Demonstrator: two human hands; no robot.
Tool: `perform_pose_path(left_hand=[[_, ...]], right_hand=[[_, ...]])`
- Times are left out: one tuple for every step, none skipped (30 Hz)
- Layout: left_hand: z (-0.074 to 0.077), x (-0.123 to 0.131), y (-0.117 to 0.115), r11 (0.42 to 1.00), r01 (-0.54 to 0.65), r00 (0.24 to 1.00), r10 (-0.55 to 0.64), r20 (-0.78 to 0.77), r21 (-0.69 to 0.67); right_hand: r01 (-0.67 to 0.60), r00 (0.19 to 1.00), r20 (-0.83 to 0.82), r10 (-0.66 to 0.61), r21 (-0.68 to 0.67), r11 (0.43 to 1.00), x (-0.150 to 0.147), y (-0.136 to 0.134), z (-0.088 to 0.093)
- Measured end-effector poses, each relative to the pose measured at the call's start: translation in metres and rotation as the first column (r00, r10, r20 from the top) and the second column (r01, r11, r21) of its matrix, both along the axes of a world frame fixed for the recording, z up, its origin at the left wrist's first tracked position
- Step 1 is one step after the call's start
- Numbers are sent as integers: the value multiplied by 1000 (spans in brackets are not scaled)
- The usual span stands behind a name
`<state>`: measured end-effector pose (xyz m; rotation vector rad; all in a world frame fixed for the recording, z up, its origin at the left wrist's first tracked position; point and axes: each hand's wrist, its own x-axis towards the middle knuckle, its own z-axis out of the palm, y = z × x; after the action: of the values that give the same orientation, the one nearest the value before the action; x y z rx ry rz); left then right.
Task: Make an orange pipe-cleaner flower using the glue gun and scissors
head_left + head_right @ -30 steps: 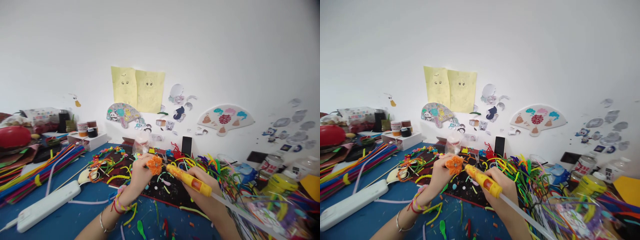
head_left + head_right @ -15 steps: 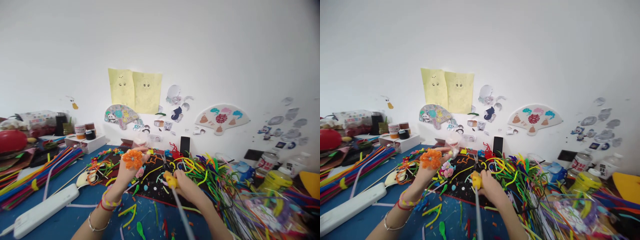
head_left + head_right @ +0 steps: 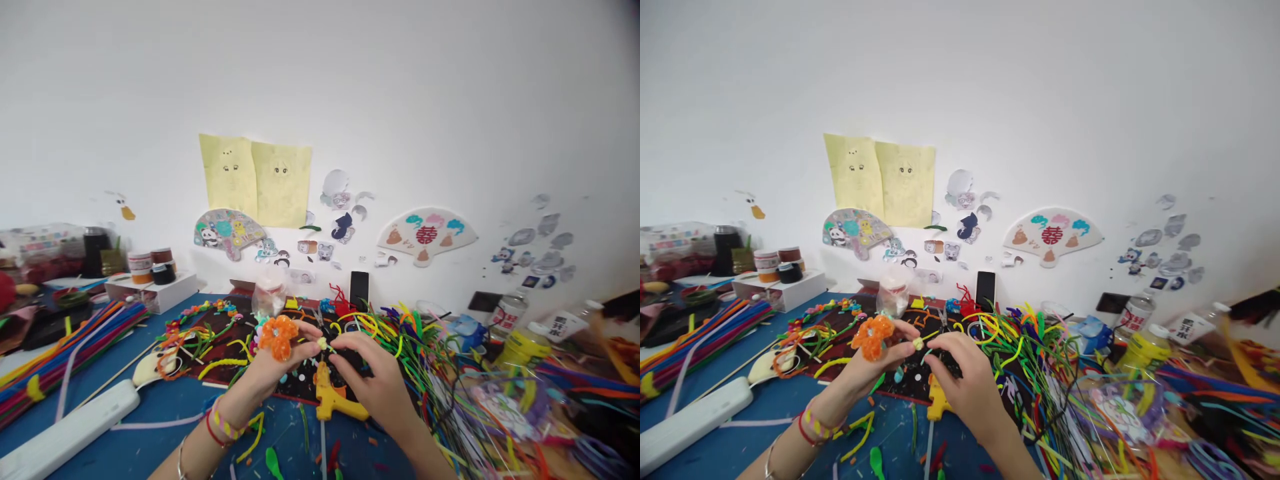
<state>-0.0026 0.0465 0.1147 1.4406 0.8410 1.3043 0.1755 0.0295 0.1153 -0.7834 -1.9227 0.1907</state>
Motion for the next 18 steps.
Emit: perform_pose_path(left_hand=[[-1,2,0,1000,14,1000,-14,9,-4],[-2,3,-1,1000,24,1000,-24,14,-4],[-3,4,-1,1000,27,1000,-27,13,2],[-4,5,-1,1000,22,1000,-22,3,12],[-5,5,-2,1000,10,1000,-10,-15,29],[-5,5,-2,999,-7,999,9,-40,54],[-6,5,-3,996,-21,997,27,-70,84],[-6,4,-3,993,-32,993,44,-105,114],[-6,4,-3,989,-38,988,59,-140,145],[-7,4,-2,984,-43,982,73,-172,175],[-8,4,-1,978,-45,977,86,-195,204],[-10,4,0,972,-46,974,95,-205,231],[-13,6,1,965,-47,975,100,-198,257],[-16,7,1,958,-50,979,103,-175,283],[-19,9,2,951,-54,985,101,-142,305],[-22,11,2,945,-56,990,94,-105,323],[-25,13,1,940,-55,994,83,-70,338],[-26,14,0,935,-48,996,69,-48,351]], right_hand=[[3,1000,-24,-2,37,999,-2,-3,0],[6,999,-38,-4,70,998,-3,-5,0],[6,999,-40,-2,103,995,-4,-6,-1],[4,999,-35,1,139,990,-4,-7,-2],[1,1000,-23,3,176,984,-4,-6,-3],[-2,1000,-9,4,216,976,-3,-6,-3],[-5,1000,8,3,249,969,-3,-5,-4],[-7,1000,24,1,277,961,-2,-5,-4],[-8,999,41,-4,298,955,-2,-4,-4],[-7,998,58,-12,317,948,-1,-4,-4],[-1,997,74,-25,340,940,-2,-4,-4],[9,996,84,-43,375,927,-2,-3,-5],[22,994,88,-65,423,906,-3,-3,-6],[34,993,86,-85,480,877,-3,-2,-7],[38,991,85,-99,534,844,-4,-1,-9],[32,991,87,-100,579,815,-3,0,-9],[12,992,94,-85,603,798,-2,1,-10],[-21,993,108,-54,596,802,-1,1,-9]])
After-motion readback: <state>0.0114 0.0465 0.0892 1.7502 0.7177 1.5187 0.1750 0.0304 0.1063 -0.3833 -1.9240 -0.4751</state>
